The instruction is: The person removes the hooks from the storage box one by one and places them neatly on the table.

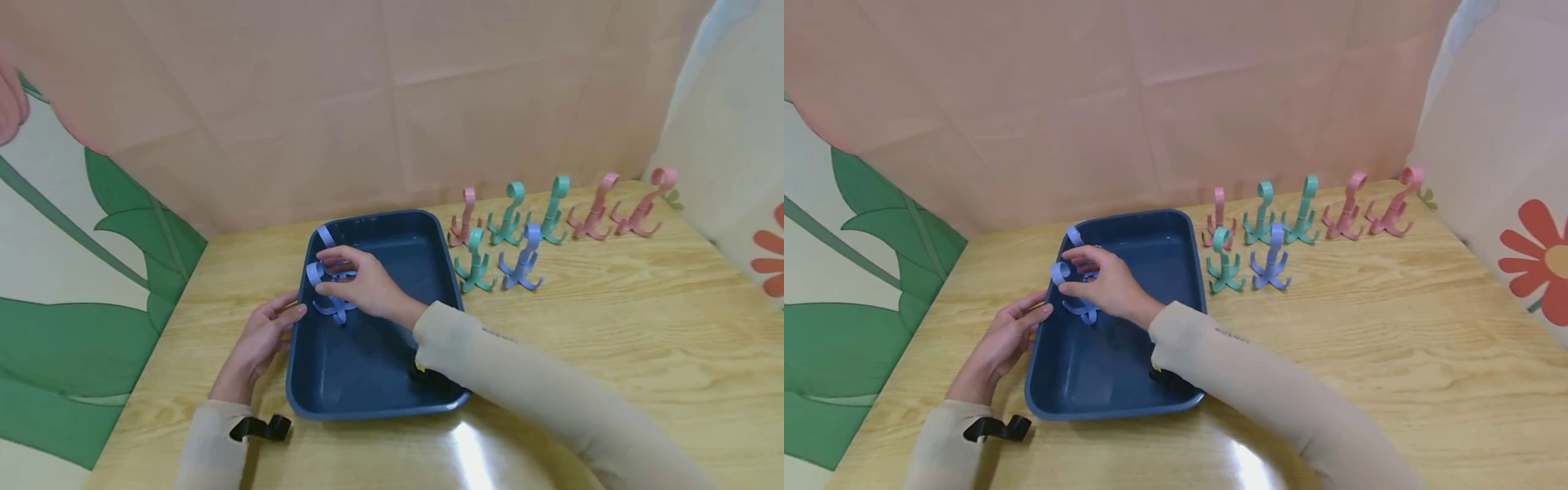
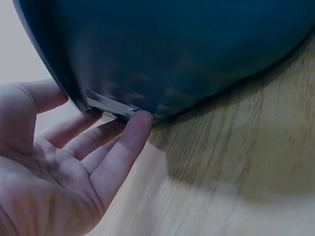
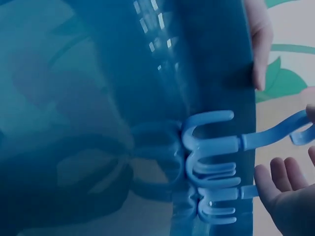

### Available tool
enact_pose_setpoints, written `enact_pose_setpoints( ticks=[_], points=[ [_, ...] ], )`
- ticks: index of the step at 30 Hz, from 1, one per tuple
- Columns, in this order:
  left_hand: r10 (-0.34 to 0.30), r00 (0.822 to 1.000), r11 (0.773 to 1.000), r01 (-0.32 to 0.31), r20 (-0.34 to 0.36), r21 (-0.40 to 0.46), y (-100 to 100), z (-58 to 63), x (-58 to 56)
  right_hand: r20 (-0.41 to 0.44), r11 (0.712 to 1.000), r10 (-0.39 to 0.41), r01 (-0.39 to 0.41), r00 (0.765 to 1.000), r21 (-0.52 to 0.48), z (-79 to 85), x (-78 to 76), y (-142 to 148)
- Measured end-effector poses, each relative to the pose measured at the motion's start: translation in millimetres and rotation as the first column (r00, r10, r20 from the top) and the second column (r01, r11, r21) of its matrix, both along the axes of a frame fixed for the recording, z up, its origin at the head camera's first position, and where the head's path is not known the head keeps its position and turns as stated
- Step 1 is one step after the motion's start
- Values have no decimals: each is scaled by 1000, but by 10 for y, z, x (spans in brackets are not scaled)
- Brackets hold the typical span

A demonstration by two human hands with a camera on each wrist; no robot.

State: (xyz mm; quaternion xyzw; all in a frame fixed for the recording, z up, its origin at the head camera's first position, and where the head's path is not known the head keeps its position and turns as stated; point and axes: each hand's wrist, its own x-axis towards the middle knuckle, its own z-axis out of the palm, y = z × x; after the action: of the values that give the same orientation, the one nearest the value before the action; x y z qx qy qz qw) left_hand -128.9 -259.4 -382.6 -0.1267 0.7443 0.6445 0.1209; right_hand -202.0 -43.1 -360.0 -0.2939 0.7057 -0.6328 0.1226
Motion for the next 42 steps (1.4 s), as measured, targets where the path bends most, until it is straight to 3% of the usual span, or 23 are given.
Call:
enact_pose_setpoints(
  ticks=[6, 15, 20, 26, 31, 35, 38, 42],
  points=[
    [-18, 1000, 1000, 18, 6, 5, 32, -36, 25, -34, 999, 30, -30, 999, 12, -98, 61, 41],
    [-27, 999, 999, 28, 29, -20, 32, -52, 70, -50, 998, -17, 20, 999, 61, -138, 130, 30],
    [26, 1000, 995, -27, -4, -101, 142, 12, 106, -69, 998, -21, 25, 997, 56, -142, 141, 26],
    [111, 983, 947, -149, -143, -285, 412, 46, 112, -118, 997, -46, 52, 992, 51, -109, 120, 73],
    [91, 959, 909, -190, -267, -372, 471, -15, 144, -137, 997, -55, 61, 989, 46, -50, 93, 101],
    [71, 955, 884, -195, -289, -425, 480, -14, 169, -135, 997, -66, 70, 989, 27, 2, 60, 114],
    [57, 965, 878, -171, -256, -448, 482, 23, 176, -126, 997, -81, 80, 989, -15, 41, 39, 140],
    [47, 966, 869, -165, -254, -467, 470, 62, 168, -128, 992, -110, 102, 986, -69, 92, 14, 179]
  ],
)
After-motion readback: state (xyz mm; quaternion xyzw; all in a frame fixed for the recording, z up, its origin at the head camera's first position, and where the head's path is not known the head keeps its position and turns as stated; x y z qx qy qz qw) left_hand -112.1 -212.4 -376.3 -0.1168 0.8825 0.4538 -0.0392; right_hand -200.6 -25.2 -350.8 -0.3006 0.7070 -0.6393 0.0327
